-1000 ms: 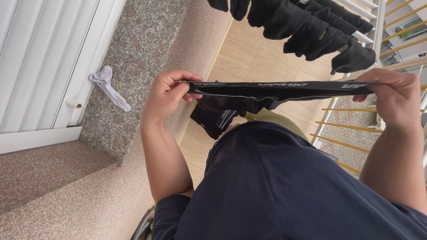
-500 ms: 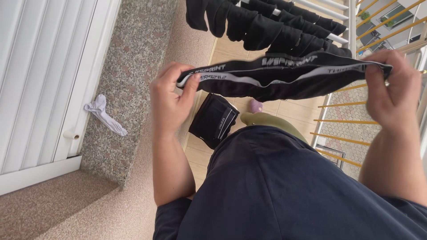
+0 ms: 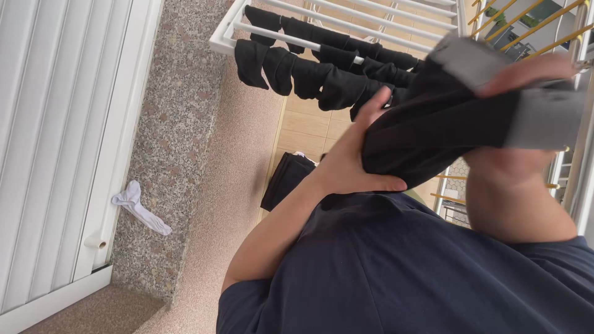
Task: The person repeatedly picks up black socks and a pair of black shorts from a pile on the floor, unfolds them, and hangs them on a white metal drying rack. The person continues this process until the pile is empty and the rack is filled with the items.
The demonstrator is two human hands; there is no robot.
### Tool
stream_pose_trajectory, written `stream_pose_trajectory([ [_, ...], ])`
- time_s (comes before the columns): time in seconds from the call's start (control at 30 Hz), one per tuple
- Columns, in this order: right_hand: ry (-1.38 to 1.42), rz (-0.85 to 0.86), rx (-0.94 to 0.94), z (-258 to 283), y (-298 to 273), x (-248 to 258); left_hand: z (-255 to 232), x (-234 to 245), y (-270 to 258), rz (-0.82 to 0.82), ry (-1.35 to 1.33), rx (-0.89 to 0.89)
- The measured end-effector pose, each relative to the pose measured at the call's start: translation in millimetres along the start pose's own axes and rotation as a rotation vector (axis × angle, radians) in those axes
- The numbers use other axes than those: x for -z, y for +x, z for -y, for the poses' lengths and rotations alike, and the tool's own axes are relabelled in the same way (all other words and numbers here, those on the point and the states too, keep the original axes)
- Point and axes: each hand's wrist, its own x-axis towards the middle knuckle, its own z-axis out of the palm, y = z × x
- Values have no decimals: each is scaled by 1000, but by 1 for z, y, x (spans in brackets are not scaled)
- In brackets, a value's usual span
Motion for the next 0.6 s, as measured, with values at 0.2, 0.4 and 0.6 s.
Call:
stream_pose_trajectory([
  [0.2,91,-182,356,-59,72,29,27,-11,85,415,178,280],
  [0.4,19,-218,420,-109,145,53,83,32,223,291,719,-85],
  [0.6,-68,-255,476,-165,199,74,207,66,317,345,1071,15],
])
